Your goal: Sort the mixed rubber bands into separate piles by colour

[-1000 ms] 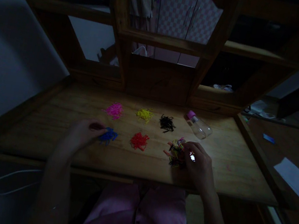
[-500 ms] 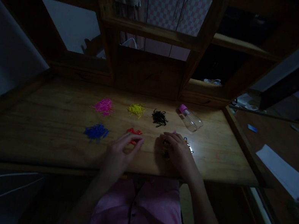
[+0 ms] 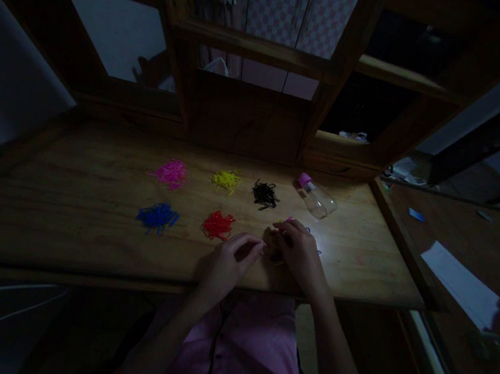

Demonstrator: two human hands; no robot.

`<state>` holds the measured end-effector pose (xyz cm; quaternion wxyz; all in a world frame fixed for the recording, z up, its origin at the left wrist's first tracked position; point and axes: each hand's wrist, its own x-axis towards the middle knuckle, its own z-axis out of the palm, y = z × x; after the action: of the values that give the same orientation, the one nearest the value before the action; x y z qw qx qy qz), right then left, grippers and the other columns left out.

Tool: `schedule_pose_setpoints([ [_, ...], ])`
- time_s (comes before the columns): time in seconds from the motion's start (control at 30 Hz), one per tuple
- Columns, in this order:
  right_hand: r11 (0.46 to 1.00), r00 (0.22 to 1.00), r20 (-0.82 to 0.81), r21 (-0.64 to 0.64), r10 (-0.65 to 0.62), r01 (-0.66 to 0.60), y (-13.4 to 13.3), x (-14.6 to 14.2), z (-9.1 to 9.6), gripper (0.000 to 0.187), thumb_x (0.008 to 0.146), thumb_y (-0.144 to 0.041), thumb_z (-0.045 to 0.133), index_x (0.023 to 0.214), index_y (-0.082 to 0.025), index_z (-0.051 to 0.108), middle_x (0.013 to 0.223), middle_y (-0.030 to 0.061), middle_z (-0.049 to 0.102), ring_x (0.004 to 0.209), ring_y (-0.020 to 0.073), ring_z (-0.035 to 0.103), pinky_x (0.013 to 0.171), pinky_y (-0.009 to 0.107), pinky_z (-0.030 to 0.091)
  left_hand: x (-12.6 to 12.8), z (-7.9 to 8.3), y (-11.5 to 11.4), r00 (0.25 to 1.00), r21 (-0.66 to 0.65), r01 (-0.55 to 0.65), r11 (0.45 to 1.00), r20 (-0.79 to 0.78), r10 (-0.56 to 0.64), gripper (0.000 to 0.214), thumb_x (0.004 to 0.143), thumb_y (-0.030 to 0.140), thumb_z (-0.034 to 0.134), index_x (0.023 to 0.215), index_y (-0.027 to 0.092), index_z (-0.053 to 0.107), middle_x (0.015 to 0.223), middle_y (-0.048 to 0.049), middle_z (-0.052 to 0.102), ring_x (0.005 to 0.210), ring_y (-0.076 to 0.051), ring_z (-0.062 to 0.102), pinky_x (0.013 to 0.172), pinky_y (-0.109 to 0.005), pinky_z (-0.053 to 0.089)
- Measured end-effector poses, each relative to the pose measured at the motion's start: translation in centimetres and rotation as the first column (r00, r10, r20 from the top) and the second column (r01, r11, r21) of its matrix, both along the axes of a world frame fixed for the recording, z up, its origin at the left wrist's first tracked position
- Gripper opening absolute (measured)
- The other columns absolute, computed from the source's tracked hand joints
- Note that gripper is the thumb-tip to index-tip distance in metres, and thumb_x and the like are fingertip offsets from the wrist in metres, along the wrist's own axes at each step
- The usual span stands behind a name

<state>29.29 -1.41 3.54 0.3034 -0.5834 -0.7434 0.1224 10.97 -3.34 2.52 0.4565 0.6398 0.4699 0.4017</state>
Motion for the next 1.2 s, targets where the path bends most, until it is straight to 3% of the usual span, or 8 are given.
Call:
schedule_pose_setpoints([
  [0.33, 1.0, 0.993, -0.116, 0.007, -0.029, 0.03, -0.5, 0.9, 1.8, 0.018, 0.087, -0.013, 0.054, 0.097, -0.02, 0.068, 0.097, 0.0051, 0.062, 0.085, 0.0165, 0.061, 0.073, 0.027, 0.047, -0.1, 0.0, 0.0, 1.0, 0.026, 0.005, 1.0, -0.006, -0.005, 0.019, 0.092, 0.034, 0.052, 0.092, 0.023, 0.068, 0.093, -0.0011, 0.071, 0.088, -0.016, 0.067, 0.078, -0.024, 0.05],
  [0.47, 0.996, 0.989, -0.115, 0.008, -0.09, 0.091, -0.4, 2.2, 1.8, 0.022, 0.089, -0.015, 0.052, 0.103, -0.02, 0.069, 0.098, 0.0059, 0.063, 0.084, 0.017, 0.061, 0.073, 0.028, 0.048, -0.1, -0.1, 0.1, 1.0, 0.018, 0.004, 1.0, -0.01, -0.004, 0.02, 0.092, 0.035, 0.052, 0.092, 0.023, 0.067, 0.093, -0.0012, 0.072, 0.087, -0.017, 0.067, 0.077, -0.023, 0.05],
  [0.67, 0.996, 0.994, -0.071, -0.041, -0.084, 0.082, -0.6, 4.1, 1.7, 0.028, 0.09, -0.019, 0.051, 0.113, -0.021, 0.067, 0.099, 0.0071, 0.061, 0.08, 0.0169, 0.061, 0.068, 0.028, 0.05, -0.1, -0.1, 0.1, 0.999, 0.055, -0.007, 0.998, -0.036, 0.009, 0.02, 0.092, 0.034, 0.052, 0.091, 0.022, 0.067, 0.092, -0.0013, 0.071, 0.086, -0.016, 0.066, 0.078, -0.024, 0.05],
  [0.8, 0.997, 0.998, 0.009, -0.047, -0.067, 0.067, -0.6, 4.5, 1.4, 0.03, 0.087, -0.015, 0.054, 0.113, -0.023, 0.067, 0.108, 0.008, 0.06, 0.086, 0.0181, 0.062, 0.074, 0.03, 0.051, -0.2, -0.1, 0.0, 1.0, 0.026, 0.012, 1.0, -0.024, -0.011, 0.021, 0.092, 0.036, 0.051, 0.092, 0.022, 0.066, 0.092, -0.0018, 0.071, 0.089, -0.017, 0.067, 0.078, -0.024, 0.05],
  [0.93, 0.998, 0.995, 0.093, -0.051, 0.029, -0.025, -0.1, 4.0, 0.9, 0.034, 0.085, -0.01, 0.054, 0.114, -0.025, 0.066, 0.12, 0.0079, 0.057, 0.106, 0.022, 0.058, 0.089, 0.034, 0.049, -0.1, -0.2, 0.1, 1.0, -0.003, 0.016, 1.0, -0.017, -0.016, 0.023, 0.093, 0.038, 0.049, 0.094, 0.022, 0.066, 0.091, -0.0027, 0.07, 0.086, -0.018, 0.067, 0.076, -0.025, 0.051],
  [1.03, 0.998, 0.992, 0.116, -0.043, 0.051, -0.047, 0.4, 3.6, 0.6, 0.032, 0.084, -0.008, 0.056, 0.109, -0.024, 0.068, 0.11, 0.0073, 0.062, 0.104, 0.022, 0.057, 0.091, 0.034, 0.047, -0.1, -0.3, 0.1, 1.0, -0.01, 0.017, 1.0, -0.019, -0.017, 0.023, 0.093, 0.038, 0.048, 0.094, 0.023, 0.066, 0.09, -0.0019, 0.07, 0.084, -0.017, 0.067, 0.076, -0.024, 0.052],
  [1.2, 0.998, 0.997, 0.069, -0.05, -0.034, 0.037, 0.5, 3.6, 1.1, 0.021, 0.084, -0.009, 0.056, 0.093, -0.022, 0.069, 0.098, 0.006, 0.064, 0.09, 0.0191, 0.061, 0.082, 0.03, 0.048, -0.2, -0.2, 0.1, 0.999, -0.011, -0.005, 1.0, -0.037, 0.005, 0.022, 0.092, 0.038, 0.05, 0.094, 0.023, 0.066, 0.088, -0.0017, 0.071, 0.083, -0.017, 0.068, 0.074, -0.025, 0.052],
])
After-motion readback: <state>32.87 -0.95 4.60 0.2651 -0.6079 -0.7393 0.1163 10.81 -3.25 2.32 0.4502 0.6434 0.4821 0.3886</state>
